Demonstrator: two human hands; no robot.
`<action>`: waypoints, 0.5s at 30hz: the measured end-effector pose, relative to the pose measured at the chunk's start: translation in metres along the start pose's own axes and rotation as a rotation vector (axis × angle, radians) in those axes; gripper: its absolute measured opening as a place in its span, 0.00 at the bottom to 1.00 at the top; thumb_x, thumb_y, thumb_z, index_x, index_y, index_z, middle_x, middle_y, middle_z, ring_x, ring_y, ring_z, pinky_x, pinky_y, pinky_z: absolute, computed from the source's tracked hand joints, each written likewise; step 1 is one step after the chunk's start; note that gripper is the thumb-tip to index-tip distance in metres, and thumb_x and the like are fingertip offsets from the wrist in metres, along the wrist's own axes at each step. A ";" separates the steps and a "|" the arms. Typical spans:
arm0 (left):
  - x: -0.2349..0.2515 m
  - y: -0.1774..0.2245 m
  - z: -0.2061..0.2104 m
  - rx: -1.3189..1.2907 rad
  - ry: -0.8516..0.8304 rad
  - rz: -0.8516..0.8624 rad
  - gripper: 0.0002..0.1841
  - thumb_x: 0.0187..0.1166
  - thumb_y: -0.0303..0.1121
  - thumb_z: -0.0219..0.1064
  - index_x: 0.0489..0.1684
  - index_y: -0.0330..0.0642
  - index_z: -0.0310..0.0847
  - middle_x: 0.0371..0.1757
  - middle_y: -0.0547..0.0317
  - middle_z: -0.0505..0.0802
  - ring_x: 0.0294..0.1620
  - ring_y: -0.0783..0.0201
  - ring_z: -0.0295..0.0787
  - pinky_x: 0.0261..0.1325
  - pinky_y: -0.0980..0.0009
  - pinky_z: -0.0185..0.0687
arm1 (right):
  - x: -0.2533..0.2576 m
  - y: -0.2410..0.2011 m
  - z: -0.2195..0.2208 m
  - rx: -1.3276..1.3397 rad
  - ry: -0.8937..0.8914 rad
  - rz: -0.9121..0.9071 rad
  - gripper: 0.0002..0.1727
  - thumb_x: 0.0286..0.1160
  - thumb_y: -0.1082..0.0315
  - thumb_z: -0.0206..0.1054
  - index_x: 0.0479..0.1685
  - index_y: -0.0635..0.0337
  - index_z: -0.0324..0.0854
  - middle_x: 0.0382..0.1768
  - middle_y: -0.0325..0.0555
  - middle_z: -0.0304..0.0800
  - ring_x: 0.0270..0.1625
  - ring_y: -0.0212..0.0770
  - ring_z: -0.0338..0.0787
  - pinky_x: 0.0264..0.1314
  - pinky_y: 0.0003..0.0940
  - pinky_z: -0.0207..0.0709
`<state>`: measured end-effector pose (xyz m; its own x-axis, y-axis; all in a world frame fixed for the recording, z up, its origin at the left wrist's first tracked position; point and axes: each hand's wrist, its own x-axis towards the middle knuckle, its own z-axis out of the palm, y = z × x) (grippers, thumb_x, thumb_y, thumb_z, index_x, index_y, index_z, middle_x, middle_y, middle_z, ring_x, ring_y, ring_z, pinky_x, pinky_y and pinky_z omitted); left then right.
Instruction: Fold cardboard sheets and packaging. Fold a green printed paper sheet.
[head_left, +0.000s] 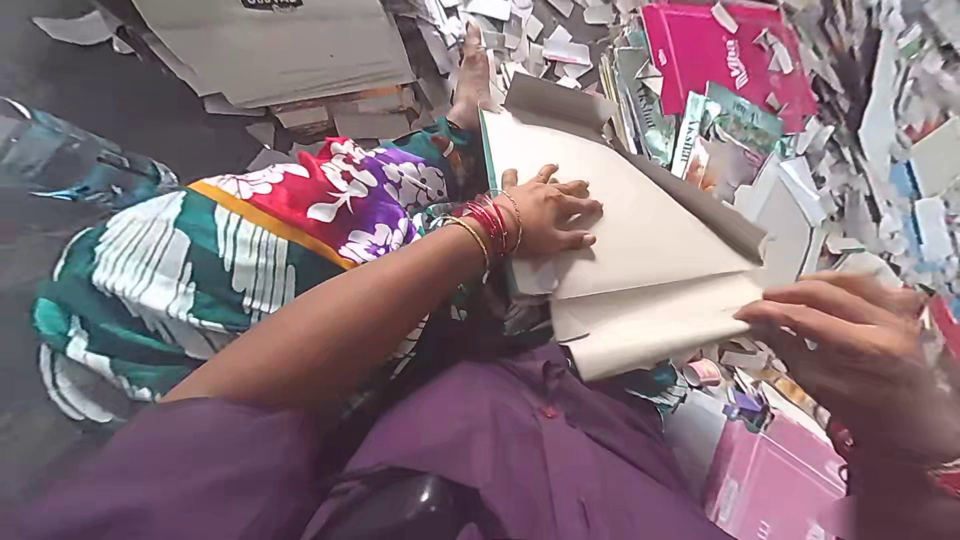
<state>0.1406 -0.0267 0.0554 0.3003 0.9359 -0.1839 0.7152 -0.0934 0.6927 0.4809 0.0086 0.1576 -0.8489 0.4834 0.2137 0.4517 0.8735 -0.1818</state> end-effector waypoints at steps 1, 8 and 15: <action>0.002 -0.001 0.004 -0.043 0.041 0.033 0.32 0.82 0.59 0.61 0.87 0.65 0.70 0.93 0.62 0.64 0.95 0.39 0.44 0.75 0.19 0.40 | -0.001 0.006 -0.004 -0.112 0.029 -0.019 0.16 0.80 0.65 0.62 0.28 0.60 0.93 0.36 0.54 0.91 0.55 0.55 0.84 0.63 0.55 0.61; -0.013 0.015 0.055 0.061 0.104 0.431 0.34 0.75 0.70 0.55 0.84 0.78 0.71 0.92 0.68 0.66 0.94 0.30 0.37 0.72 0.11 0.27 | -0.042 0.017 0.003 -0.187 -0.301 0.094 0.14 0.63 0.74 0.57 0.28 0.69 0.90 0.47 0.64 0.95 0.55 0.68 0.93 0.57 0.71 0.76; -0.007 0.019 0.053 0.119 0.024 0.315 0.33 0.77 0.69 0.54 0.86 0.84 0.64 0.95 0.72 0.59 0.95 0.32 0.34 0.68 0.07 0.25 | -0.022 -0.070 0.048 0.167 -0.165 0.259 0.17 0.79 0.60 0.61 0.49 0.63 0.90 0.39 0.48 0.93 0.38 0.39 0.93 0.42 0.36 0.88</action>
<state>0.1856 -0.0534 0.0325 0.5047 0.8622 0.0439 0.6583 -0.4173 0.6265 0.4543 -0.0661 0.1197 -0.7510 0.6601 -0.0157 0.6184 0.6948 -0.3671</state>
